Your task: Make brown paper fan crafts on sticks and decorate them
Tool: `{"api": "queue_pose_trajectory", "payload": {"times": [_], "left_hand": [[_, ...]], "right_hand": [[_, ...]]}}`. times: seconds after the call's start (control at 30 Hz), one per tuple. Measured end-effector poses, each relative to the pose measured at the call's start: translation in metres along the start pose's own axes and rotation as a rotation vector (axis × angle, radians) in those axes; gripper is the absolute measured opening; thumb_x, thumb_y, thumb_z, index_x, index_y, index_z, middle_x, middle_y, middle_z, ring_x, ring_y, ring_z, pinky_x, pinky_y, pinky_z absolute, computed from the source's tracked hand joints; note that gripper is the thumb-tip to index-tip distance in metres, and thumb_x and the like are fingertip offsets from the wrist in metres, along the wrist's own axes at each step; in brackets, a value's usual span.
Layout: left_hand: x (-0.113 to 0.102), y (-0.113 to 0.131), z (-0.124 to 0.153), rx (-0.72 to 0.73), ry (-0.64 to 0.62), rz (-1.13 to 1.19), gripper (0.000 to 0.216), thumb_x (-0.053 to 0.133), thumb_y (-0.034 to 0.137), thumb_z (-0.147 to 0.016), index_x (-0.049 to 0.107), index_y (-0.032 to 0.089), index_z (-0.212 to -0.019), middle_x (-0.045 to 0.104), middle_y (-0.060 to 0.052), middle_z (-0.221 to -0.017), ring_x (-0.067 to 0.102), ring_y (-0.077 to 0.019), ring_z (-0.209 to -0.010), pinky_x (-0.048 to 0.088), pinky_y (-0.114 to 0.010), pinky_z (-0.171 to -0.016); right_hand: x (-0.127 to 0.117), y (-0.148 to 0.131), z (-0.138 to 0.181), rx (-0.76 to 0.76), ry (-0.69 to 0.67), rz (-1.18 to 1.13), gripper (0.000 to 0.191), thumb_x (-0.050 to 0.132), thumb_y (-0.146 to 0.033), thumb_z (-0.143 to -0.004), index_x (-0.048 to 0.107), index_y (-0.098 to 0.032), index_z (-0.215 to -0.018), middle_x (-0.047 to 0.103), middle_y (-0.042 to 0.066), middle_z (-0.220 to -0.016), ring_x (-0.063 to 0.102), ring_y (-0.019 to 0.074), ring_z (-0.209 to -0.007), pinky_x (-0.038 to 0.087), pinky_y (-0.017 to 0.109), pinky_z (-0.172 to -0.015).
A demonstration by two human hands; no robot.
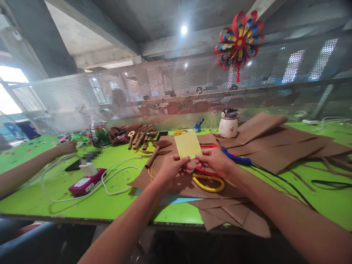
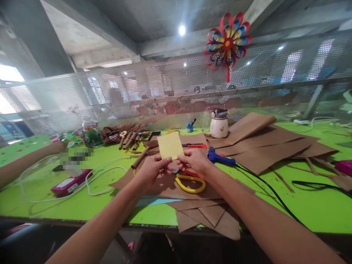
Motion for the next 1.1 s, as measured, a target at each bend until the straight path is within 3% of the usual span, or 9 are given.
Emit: {"api": "queue_pose_trajectory", "payload": {"times": [0.23, 0.47, 0.8, 1.1], "left_hand": [[-0.003, -0.003, -0.002, -0.009, 0.021, 0.0, 0.025, 0.07, 0.031, -0.066, 0.062, 0.01, -0.075, 0.064, -0.004, -0.057, 0.056, -0.0099, -0.046, 0.035, -0.019, -0.045], [0.007, -0.003, 0.001, 0.01, -0.098, 0.085, 0.029, 0.072, 0.033, -0.065, 0.065, 0.01, -0.082, 0.066, -0.006, -0.071, 0.059, -0.0105, -0.059, 0.041, -0.02, -0.054], [-0.003, 0.002, 0.0, 0.027, 0.03, 0.029, 0.03, 0.074, 0.033, -0.063, 0.064, 0.008, -0.078, 0.064, -0.005, -0.06, 0.056, -0.0098, -0.049, 0.036, -0.018, -0.044], [-0.009, -0.001, -0.003, 0.053, 0.039, -0.048, 0.03, 0.072, 0.038, -0.065, 0.061, 0.01, -0.072, 0.06, -0.002, -0.054, 0.051, -0.0065, -0.042, 0.028, -0.017, -0.04]], "right_hand": [[-0.009, 0.001, -0.001, 0.047, 0.032, 0.007, 0.027, 0.075, -0.032, -0.062, 0.059, -0.012, -0.069, 0.061, 0.0, -0.059, 0.056, 0.0082, -0.05, 0.046, 0.021, -0.048], [0.004, 0.0, 0.004, 0.016, -0.005, 0.056, 0.03, 0.073, -0.036, -0.063, 0.063, -0.011, -0.073, 0.063, 0.002, -0.06, 0.052, 0.0063, -0.047, 0.04, 0.019, -0.044], [-0.001, -0.003, 0.002, 0.009, -0.017, 0.038, 0.032, 0.075, -0.038, -0.061, 0.061, -0.011, -0.068, 0.062, 0.001, -0.057, 0.056, 0.0082, -0.045, 0.045, 0.019, -0.042], [0.002, -0.012, 0.006, 0.019, -0.187, 0.055, 0.031, 0.069, -0.04, -0.069, 0.059, -0.01, -0.068, 0.066, 0.004, -0.061, 0.061, 0.0116, -0.047, 0.052, 0.024, -0.047]]}}
Point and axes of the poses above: each hand's wrist, its own z-axis away from the middle knuckle, its own x-axis out of the palm, y = z × x, the point moved 5 cm from there along -z, towards the middle knuckle
